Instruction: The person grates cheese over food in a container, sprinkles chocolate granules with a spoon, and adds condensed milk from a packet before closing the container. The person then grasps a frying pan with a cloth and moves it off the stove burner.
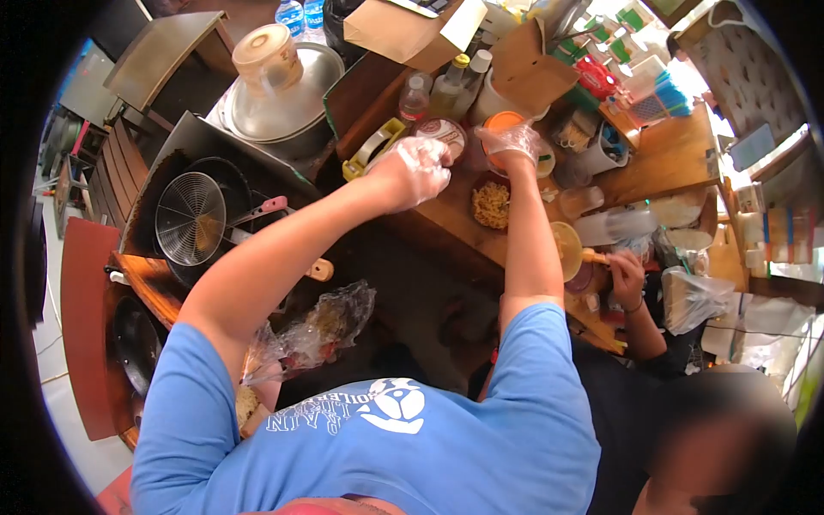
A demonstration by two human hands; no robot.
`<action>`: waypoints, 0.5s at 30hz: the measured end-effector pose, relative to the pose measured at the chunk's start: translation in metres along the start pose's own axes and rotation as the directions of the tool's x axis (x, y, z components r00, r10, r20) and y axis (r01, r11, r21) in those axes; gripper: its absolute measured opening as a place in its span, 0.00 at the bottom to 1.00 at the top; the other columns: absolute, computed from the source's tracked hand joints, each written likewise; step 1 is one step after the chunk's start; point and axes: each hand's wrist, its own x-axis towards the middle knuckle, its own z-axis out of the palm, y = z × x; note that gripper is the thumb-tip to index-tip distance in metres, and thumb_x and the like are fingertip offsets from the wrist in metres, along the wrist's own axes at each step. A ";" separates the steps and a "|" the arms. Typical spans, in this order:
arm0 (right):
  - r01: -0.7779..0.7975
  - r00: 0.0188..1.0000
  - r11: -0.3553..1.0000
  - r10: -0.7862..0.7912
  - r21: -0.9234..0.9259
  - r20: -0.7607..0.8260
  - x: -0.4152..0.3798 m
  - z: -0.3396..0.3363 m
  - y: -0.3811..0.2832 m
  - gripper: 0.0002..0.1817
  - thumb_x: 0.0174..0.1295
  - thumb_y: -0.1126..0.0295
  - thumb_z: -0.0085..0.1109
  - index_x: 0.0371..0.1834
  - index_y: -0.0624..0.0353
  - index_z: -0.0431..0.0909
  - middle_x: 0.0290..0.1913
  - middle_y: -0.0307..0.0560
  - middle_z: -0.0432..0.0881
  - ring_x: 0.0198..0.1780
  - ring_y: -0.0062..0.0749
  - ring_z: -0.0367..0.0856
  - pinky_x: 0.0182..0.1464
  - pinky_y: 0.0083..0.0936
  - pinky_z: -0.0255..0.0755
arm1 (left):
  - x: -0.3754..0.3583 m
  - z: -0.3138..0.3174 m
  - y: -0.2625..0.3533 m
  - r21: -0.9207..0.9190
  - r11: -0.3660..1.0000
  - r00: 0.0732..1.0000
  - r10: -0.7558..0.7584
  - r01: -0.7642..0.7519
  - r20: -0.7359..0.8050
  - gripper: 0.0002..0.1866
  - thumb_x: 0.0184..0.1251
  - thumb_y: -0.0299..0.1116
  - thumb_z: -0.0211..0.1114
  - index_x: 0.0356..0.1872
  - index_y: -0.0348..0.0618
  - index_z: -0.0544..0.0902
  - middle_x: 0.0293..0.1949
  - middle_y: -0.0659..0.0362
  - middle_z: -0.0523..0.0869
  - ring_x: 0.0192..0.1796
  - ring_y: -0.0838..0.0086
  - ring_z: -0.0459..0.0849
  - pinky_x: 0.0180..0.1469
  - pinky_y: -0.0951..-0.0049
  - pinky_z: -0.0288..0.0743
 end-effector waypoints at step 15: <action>-0.138 0.987 0.667 0.032 0.732 0.157 0.024 -0.011 0.030 0.34 0.50 0.47 0.75 0.56 0.51 0.72 0.36 0.38 0.72 0.32 0.27 0.75 0.29 0.31 0.72 | 0.151 0.111 -0.042 0.333 0.931 0.988 -0.132 0.149 -0.075 0.09 0.56 0.34 0.70 0.36 0.47 0.92 0.39 0.54 0.92 0.43 0.62 0.91 0.40 0.64 0.84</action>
